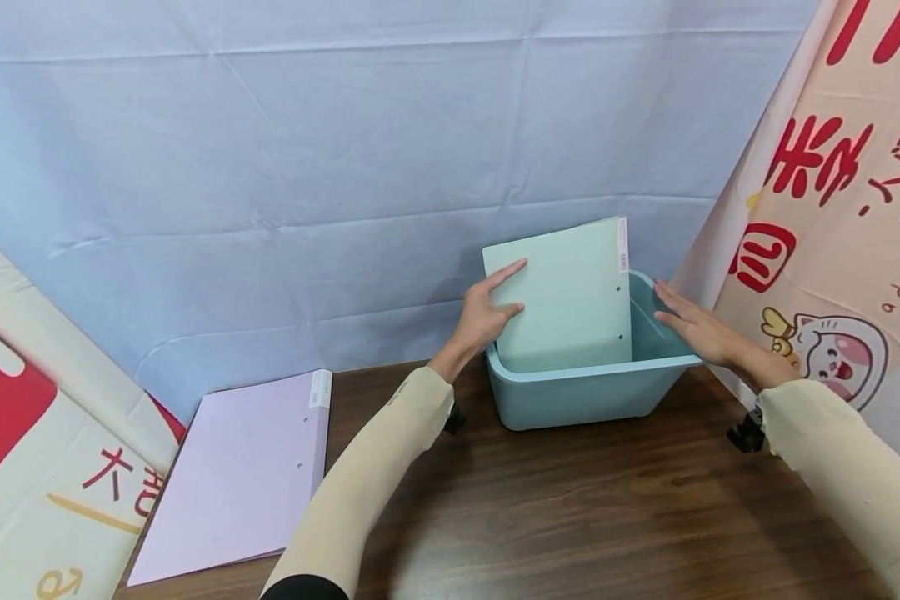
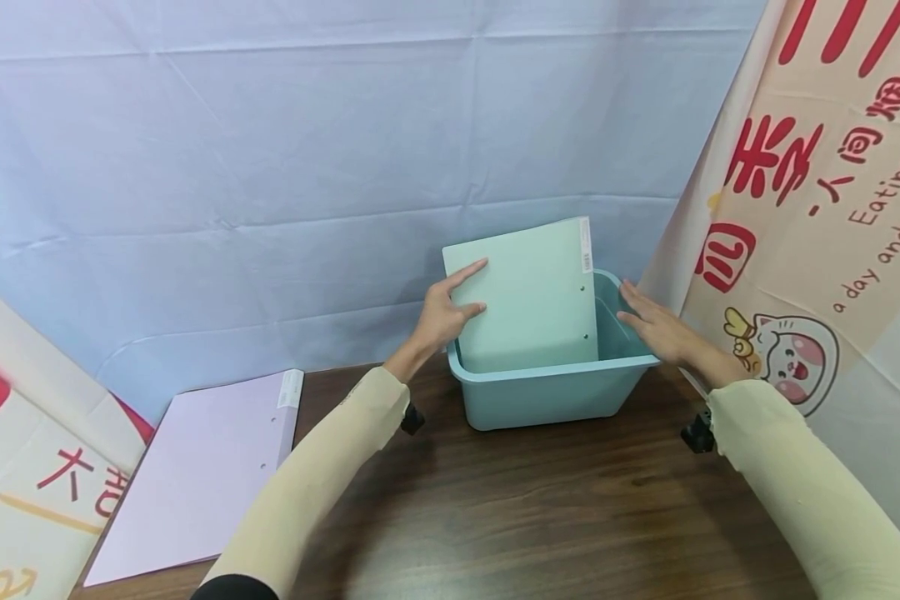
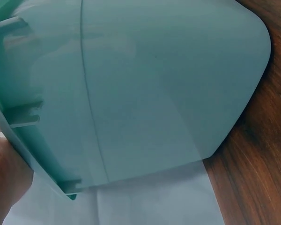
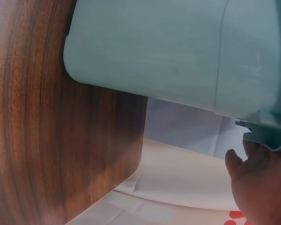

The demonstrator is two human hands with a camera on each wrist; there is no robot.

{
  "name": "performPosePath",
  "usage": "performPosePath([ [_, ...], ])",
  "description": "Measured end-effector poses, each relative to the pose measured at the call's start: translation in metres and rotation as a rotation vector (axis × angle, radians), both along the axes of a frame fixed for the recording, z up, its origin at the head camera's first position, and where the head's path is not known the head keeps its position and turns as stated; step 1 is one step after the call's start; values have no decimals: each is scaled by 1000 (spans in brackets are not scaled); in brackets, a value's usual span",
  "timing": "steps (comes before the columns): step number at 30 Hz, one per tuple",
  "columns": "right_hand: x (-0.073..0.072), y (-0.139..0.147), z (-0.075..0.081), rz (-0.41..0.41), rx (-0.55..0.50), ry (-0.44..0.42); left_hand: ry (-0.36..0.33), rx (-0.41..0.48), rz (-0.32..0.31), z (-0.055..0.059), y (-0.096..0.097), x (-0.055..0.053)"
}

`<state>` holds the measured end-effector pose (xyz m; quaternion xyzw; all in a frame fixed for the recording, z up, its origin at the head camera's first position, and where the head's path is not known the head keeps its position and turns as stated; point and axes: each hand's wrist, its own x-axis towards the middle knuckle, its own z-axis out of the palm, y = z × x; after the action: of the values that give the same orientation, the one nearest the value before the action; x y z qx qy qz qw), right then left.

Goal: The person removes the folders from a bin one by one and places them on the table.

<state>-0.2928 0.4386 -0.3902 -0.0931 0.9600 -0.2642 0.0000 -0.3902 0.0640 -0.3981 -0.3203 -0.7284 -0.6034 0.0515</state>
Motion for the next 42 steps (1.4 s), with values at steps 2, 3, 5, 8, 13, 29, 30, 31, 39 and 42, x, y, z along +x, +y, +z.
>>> performPosePath([
  [2, 0, 0, 0, 1, 6, 2, 0, 16, 6, 0, 0, 1],
  [3, 0, 0, -1, 0, 10, 2, 1, 25, 9, 0, 0, 2],
  [5, 1, 0, -1, 2, 12, 5, 6, 38, 14, 0, 0, 3],
  [8, 0, 0, -2, 3, 19, 9, 17, 52, 20, 2, -1, 5],
  [13, 1, 2, -4, 2, 35, 1, 23, 70, 33, 5, -1, 7],
  [29, 0, 0, 0, -13, 44, -32, 127, 121, 68, 28, -9, 14],
  [30, 0, 0, 0, -13, 43, -32, 128, 129, 66, 29, -9, 14],
  [31, 0, 0, 0, -13, 43, -31, 126, 138, 64, 30, -9, 15],
  [39, -2, 1, 1, -10, 48, -25, 134, 213, 68, 39, -14, 18],
  [42, -2, 2, 1, 0, 42, -16, 144, 233, 73, 42, -16, 19],
])
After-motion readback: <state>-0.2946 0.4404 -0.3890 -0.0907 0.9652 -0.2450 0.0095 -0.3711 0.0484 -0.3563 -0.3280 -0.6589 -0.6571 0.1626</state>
